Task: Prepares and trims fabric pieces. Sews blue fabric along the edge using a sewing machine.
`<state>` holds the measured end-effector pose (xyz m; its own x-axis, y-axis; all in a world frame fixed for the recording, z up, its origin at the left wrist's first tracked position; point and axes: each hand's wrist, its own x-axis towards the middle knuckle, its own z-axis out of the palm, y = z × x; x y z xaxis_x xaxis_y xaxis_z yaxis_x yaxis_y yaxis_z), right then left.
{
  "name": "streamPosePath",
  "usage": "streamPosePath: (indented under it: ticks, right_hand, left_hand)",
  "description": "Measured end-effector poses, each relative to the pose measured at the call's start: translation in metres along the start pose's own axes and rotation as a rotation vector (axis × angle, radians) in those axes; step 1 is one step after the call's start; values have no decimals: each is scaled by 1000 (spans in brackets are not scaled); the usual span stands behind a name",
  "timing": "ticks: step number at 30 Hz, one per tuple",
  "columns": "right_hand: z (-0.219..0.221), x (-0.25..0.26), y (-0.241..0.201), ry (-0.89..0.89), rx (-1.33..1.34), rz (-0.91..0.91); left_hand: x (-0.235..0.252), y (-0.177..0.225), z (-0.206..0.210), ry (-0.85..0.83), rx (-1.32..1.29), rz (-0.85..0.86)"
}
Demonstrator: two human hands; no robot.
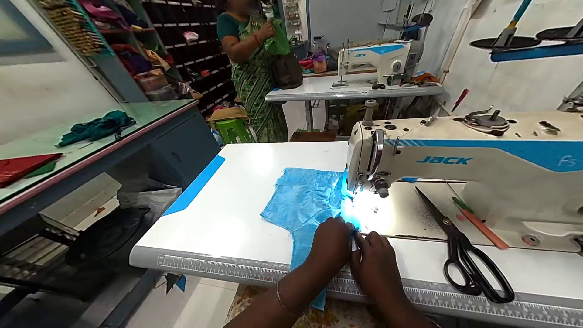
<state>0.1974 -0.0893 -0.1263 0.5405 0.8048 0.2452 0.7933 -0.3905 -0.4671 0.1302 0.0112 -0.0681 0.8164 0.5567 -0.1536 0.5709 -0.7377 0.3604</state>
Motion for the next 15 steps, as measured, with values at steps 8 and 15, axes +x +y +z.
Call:
streamPosePath:
  ticks: [8,15]
  right_hand:
    - [5,-3,2,71,-18,-40]
    - [10,-5,5,149,-32,-84]
  left_hand:
    - [9,4,-4,-77,103,90]
    - [13,-4,-2,-88,85,161]
